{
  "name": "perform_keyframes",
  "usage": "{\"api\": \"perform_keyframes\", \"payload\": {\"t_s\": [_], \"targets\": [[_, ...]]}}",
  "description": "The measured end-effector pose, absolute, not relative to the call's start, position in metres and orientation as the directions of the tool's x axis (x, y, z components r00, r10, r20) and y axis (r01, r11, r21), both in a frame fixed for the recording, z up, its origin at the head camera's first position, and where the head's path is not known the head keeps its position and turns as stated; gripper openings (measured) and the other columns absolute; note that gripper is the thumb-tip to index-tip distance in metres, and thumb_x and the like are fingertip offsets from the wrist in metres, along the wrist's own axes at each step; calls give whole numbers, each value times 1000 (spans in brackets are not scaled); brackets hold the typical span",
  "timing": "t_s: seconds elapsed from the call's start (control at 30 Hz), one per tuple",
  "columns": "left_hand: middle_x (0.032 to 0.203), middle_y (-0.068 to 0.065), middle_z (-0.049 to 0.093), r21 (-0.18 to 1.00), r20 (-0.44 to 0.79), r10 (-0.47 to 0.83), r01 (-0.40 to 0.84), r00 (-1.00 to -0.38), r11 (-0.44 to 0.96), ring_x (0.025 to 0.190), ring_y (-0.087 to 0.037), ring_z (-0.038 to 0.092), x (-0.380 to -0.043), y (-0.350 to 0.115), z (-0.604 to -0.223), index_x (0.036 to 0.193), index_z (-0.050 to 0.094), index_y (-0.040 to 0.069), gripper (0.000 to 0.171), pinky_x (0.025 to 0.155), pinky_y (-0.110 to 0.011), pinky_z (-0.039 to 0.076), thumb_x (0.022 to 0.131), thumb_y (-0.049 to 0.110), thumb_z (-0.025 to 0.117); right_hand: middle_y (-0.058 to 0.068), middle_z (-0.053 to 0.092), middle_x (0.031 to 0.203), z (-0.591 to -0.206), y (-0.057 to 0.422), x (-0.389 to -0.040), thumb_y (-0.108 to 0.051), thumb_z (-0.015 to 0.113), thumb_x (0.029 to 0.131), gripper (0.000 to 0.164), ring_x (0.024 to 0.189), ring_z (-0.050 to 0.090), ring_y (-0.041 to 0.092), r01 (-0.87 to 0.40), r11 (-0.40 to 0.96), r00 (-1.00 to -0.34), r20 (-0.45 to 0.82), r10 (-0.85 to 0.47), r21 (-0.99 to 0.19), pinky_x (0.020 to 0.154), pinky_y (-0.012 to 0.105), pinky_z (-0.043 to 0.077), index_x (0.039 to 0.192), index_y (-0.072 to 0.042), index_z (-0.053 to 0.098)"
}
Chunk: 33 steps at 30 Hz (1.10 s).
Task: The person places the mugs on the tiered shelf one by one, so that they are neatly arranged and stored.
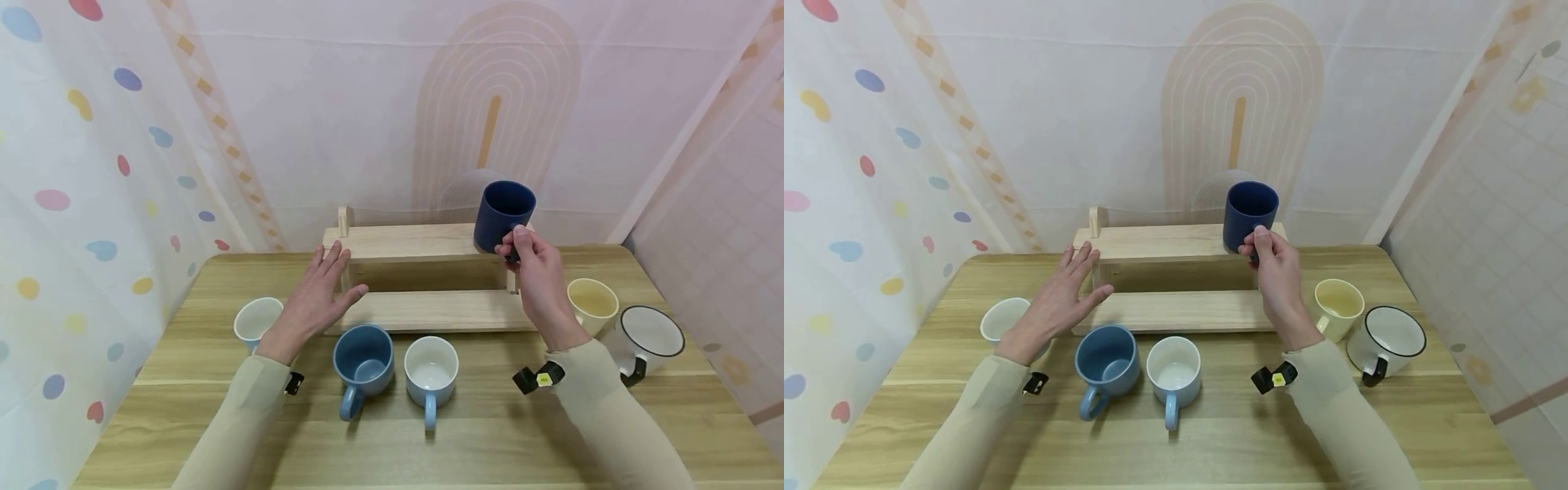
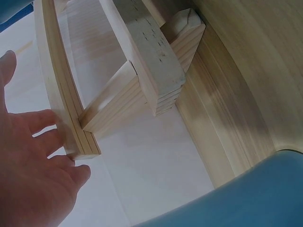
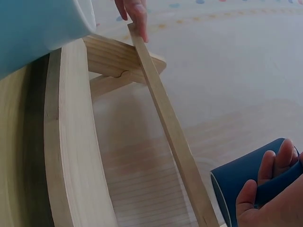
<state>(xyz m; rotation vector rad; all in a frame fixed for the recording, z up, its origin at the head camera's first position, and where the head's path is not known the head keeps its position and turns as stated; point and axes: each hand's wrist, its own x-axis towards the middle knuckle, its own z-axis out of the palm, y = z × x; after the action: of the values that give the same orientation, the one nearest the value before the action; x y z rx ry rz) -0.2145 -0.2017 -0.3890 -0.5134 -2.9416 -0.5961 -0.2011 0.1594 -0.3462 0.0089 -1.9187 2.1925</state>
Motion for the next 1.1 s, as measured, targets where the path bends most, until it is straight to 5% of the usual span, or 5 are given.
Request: {"api": "perform_keyframes", "payload": {"t_s": [0.6, 1.1], "targets": [[172, -14, 14, 347, 175, 327, 369, -929, 863, 158, -41, 4, -214, -201, -388, 163, 27, 3, 87, 125, -58, 16, 102, 60, 53, -7, 68, 84, -349, 151, -215, -38, 49, 110, 35, 99, 59, 15, -118, -90, -974, 97, 207, -989, 88, 35, 47, 100, -9, 65], [172, -14, 13, 360, 171, 316, 358, -933, 862, 159, -38, 2, -213, -200, -388, 164, 26, 4, 87, 126, -57, 15, 102, 60, 53, -8, 70, 100, -347, 162, -219, -42, 45, 111, 48, 108, 62, 12, -92, -19, -993, 90, 74, -996, 91, 28, 49, 120, 1, 63]]}}
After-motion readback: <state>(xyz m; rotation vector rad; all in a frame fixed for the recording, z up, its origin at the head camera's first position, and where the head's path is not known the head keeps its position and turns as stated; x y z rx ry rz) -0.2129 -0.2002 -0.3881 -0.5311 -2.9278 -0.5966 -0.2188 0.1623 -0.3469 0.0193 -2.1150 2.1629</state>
